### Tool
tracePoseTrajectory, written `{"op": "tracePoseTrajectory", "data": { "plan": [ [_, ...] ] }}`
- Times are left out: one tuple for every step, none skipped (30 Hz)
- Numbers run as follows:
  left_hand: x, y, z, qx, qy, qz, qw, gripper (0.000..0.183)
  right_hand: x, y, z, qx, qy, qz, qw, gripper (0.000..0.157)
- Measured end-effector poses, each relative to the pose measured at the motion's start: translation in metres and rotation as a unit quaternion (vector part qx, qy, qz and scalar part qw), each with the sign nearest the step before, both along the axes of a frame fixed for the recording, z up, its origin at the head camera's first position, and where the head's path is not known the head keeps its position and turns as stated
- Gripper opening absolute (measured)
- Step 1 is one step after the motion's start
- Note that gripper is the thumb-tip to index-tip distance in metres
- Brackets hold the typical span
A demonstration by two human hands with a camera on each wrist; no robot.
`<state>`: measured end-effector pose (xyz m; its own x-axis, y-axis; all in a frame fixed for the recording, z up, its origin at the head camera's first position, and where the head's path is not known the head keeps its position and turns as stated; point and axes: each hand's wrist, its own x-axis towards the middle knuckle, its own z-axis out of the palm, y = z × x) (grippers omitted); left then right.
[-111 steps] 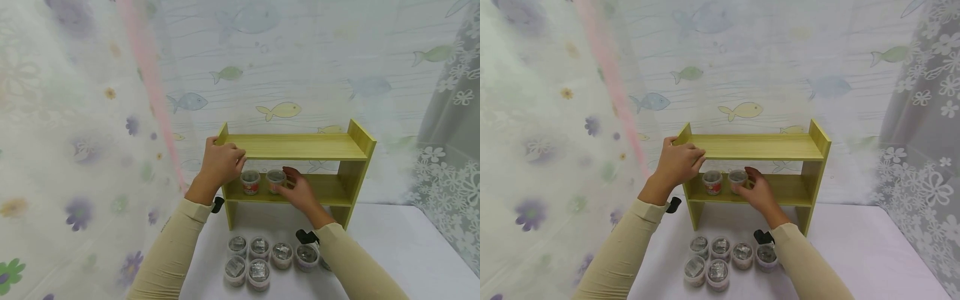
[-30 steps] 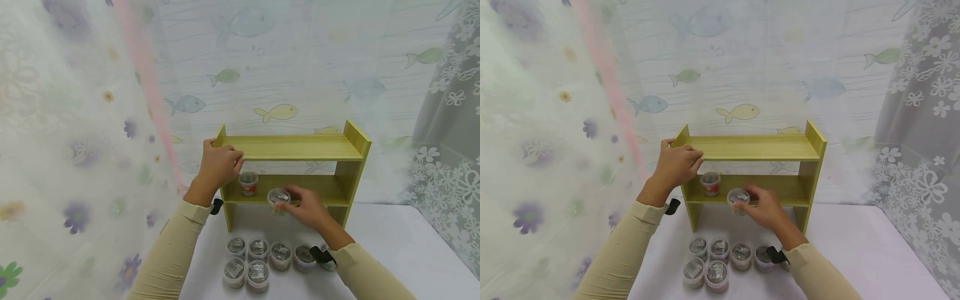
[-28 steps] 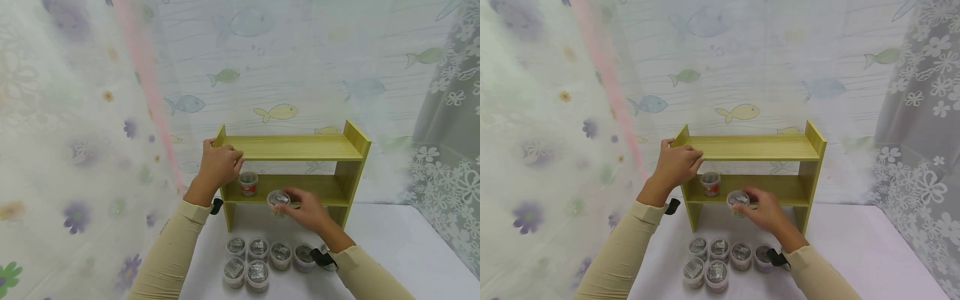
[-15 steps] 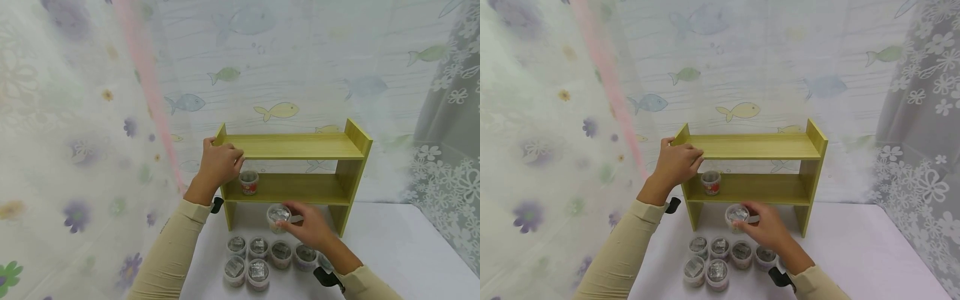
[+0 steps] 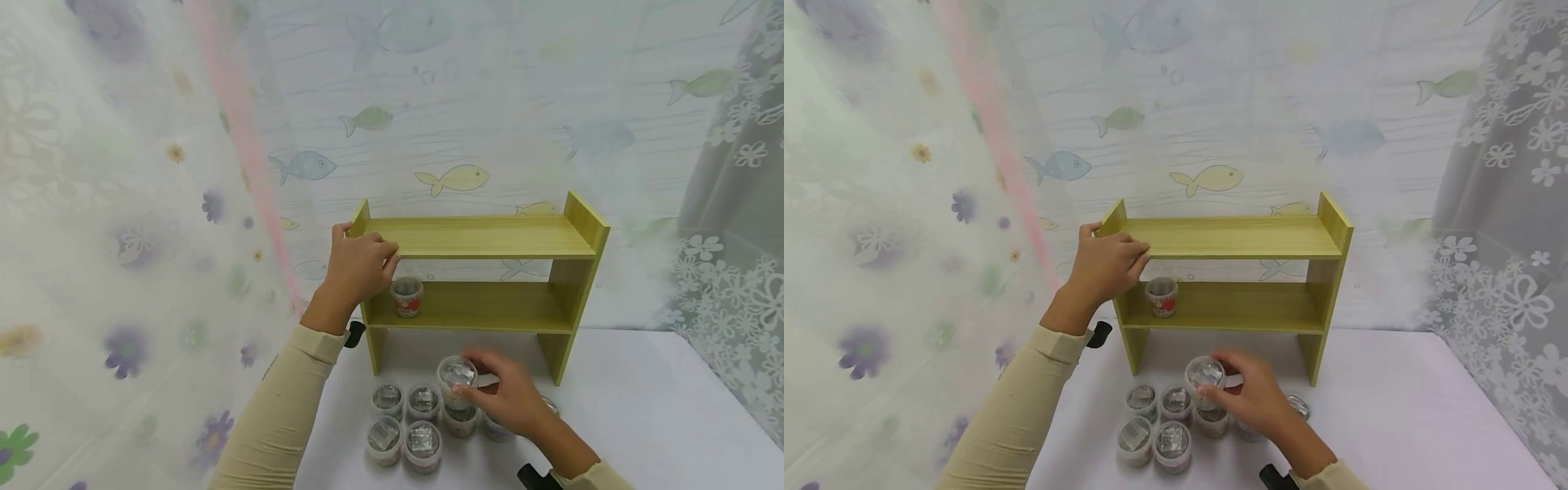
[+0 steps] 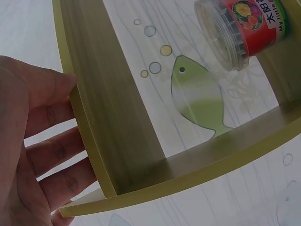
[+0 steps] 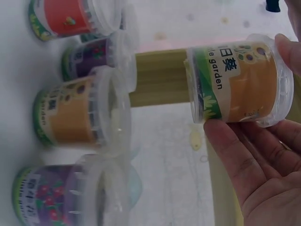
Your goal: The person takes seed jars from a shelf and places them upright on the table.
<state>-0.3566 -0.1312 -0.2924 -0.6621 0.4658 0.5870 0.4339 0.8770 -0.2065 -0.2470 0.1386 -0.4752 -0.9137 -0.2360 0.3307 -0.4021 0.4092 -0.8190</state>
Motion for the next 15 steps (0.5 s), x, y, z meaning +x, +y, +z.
{"op": "tracePoseTrajectory", "data": {
  "plan": [
    [0.0,0.0,0.0,0.0,-0.001,0.001,1.0,0.02,0.002,0.0,-0.001,-0.001,-0.002,0.0,1.0,0.058],
    [0.0,0.0,0.0,0.0,-0.002,0.002,1.0,0.02,0.003,0.0,-0.002,-0.004,-0.003,0.0,1.0,0.058],
    [0.0,0.0,0.0,0.0,-0.003,0.003,1.0,0.02,0.005,0.0,-0.003,-0.005,-0.004,0.001,1.0,0.058],
    [0.0,-0.001,0.0,0.0,-0.004,0.004,1.0,0.021,0.007,0.001,-0.004,-0.005,-0.006,0.003,1.0,0.058],
    [0.0,-0.001,0.0,-0.001,-0.005,0.004,1.0,0.021,0.008,0.001,-0.005,-0.007,-0.009,0.007,1.0,0.058],
    [0.0,-0.001,0.0,-0.001,-0.006,0.005,1.0,0.021,0.009,0.001,-0.007,-0.006,-0.011,0.01,1.0,0.058],
    [0.0,-0.001,-0.001,-0.001,-0.007,0.005,1.0,0.021,0.011,0.002,-0.008,-0.005,-0.014,0.012,1.0,0.058],
    [0.0,-0.001,0.0,-0.001,-0.007,0.005,1.0,0.021,0.012,0.002,-0.009,-0.004,-0.017,0.014,1.0,0.058],
    [0.0,-0.001,0.0,-0.001,-0.008,0.004,1.0,0.021,0.013,0.003,-0.011,-0.004,-0.019,0.014,1.0,0.058],
    [0.0,-0.001,0.0,-0.001,-0.009,0.003,1.0,0.021,0.014,0.003,-0.012,-0.003,-0.02,0.015,1.0,0.058],
    [0.0,-0.001,0.0,0.0,-0.009,0.002,1.0,0.021,0.015,0.004,-0.014,-0.004,-0.02,0.014,1.0,0.057],
    [0.0,-0.001,0.0,0.001,-0.01,0.001,1.0,0.021,0.016,0.004,-0.015,-0.004,-0.018,0.012,1.0,0.057],
    [0.0,-0.001,0.0,0.002,-0.01,0.001,0.9999,0.021,0.018,0.005,-0.016,-0.008,-0.017,0.011,1.0,0.056],
    [-0.001,-0.001,0.001,0.003,-0.01,0.0,0.9999,0.021,0.019,0.005,-0.018,-0.011,-0.015,0.009,1.0,0.056],
    [-0.001,0.0,0.001,0.004,-0.01,0.0,0.9999,0.021,0.019,0.005,-0.02,-0.015,-0.014,0.008,1.0,0.056]
  ]
}}
